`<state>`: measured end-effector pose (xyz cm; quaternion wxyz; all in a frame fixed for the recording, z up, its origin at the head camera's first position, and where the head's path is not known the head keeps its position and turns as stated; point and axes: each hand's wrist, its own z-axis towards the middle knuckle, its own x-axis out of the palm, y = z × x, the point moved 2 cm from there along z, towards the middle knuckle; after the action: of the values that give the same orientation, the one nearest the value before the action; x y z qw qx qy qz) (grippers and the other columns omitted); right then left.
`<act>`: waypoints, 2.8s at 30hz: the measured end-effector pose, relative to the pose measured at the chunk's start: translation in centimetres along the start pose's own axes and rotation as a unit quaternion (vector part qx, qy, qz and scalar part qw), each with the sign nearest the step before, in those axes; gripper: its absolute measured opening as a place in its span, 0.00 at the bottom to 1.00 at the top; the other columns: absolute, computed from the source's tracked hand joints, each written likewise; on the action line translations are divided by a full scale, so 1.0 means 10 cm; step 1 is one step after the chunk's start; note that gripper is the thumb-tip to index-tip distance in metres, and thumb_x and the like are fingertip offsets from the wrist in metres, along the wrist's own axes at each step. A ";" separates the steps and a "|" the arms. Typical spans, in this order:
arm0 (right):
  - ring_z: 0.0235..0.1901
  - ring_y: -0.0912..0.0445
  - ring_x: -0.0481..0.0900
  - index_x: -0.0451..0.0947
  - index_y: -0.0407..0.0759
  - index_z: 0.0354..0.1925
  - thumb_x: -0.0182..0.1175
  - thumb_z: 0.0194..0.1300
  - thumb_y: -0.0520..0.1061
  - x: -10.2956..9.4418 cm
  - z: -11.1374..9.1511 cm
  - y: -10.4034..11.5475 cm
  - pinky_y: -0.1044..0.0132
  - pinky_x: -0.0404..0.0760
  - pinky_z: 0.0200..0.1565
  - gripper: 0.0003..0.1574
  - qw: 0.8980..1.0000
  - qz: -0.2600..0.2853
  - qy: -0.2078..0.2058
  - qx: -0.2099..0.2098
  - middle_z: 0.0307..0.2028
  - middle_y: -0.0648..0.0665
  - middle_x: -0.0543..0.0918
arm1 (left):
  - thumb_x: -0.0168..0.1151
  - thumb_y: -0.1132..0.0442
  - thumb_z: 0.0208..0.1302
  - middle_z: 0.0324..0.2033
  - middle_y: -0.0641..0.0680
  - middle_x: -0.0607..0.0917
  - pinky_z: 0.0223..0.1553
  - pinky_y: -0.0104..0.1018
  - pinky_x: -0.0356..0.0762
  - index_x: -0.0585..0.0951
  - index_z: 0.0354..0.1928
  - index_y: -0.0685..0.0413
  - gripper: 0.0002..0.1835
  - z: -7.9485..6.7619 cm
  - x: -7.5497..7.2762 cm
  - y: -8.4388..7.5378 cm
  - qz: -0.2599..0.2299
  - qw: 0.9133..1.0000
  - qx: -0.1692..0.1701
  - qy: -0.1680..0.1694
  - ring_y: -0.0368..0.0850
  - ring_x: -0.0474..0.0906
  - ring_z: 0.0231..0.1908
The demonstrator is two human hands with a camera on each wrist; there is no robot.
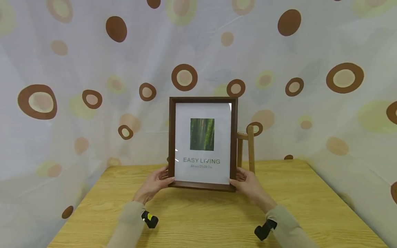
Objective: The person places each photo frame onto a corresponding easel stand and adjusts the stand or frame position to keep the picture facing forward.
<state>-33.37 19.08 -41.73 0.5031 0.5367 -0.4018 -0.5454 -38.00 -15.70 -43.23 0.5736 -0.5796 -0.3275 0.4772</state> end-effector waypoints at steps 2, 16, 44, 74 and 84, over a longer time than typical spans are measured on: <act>0.59 0.36 0.60 0.47 0.30 0.67 0.60 0.59 0.38 -0.05 -0.01 0.00 0.52 0.77 0.45 0.45 1.000 -0.001 0.003 0.000 0.61 0.26 0.58 | 0.64 0.58 0.56 0.63 0.57 0.62 0.53 0.49 0.69 0.56 0.68 0.50 0.40 0.03 0.04 -0.02 0.010 1.000 -0.002 -0.001 0.55 0.58 0.62; 0.59 0.40 0.62 0.49 0.34 0.67 0.61 0.58 0.39 -0.32 -0.09 0.05 0.57 0.77 0.46 0.45 1.000 0.012 -0.021 -0.009 0.61 0.30 0.61 | 0.62 0.62 0.58 0.58 0.60 0.69 0.57 0.51 0.63 0.63 0.63 0.55 0.31 0.30 0.32 -0.21 0.026 0.998 0.040 -0.035 0.53 0.64 0.59; 0.48 0.65 0.72 0.50 0.35 0.67 0.59 0.61 0.41 -0.80 -0.22 -0.07 0.64 0.78 0.43 0.42 0.997 0.018 -0.053 -0.055 0.61 0.30 0.63 | 0.57 0.76 0.58 0.52 0.66 0.72 0.47 0.49 0.74 0.65 0.62 0.64 0.28 0.54 0.92 -0.39 0.018 0.995 0.100 -0.024 0.62 0.72 0.49; 0.55 0.51 0.68 0.49 0.35 0.68 0.60 0.60 0.40 -0.89 -0.24 -0.23 0.66 0.76 0.46 0.44 0.994 0.007 -0.108 -0.016 0.62 0.32 0.61 | 0.55 0.78 0.58 0.52 0.60 0.75 0.49 0.42 0.73 0.67 0.61 0.60 0.27 0.92 1.19 0.00 0.086 0.987 0.106 -0.086 0.53 0.72 0.52; 0.58 0.43 0.62 0.47 0.35 0.68 0.59 0.61 0.40 -0.91 -0.26 -0.30 0.69 0.76 0.44 0.44 0.992 0.002 -0.124 -0.012 0.63 0.32 0.60 | 0.51 0.74 0.63 0.50 0.61 0.74 0.46 0.47 0.74 0.61 0.64 0.49 0.28 0.91 1.33 0.03 0.077 0.992 0.054 -0.079 0.55 0.72 0.49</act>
<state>-31.87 28.76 -43.25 0.4567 0.4580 -0.4553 -0.6119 -42.15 -0.18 -44.82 0.5377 -0.5318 -0.3001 0.5814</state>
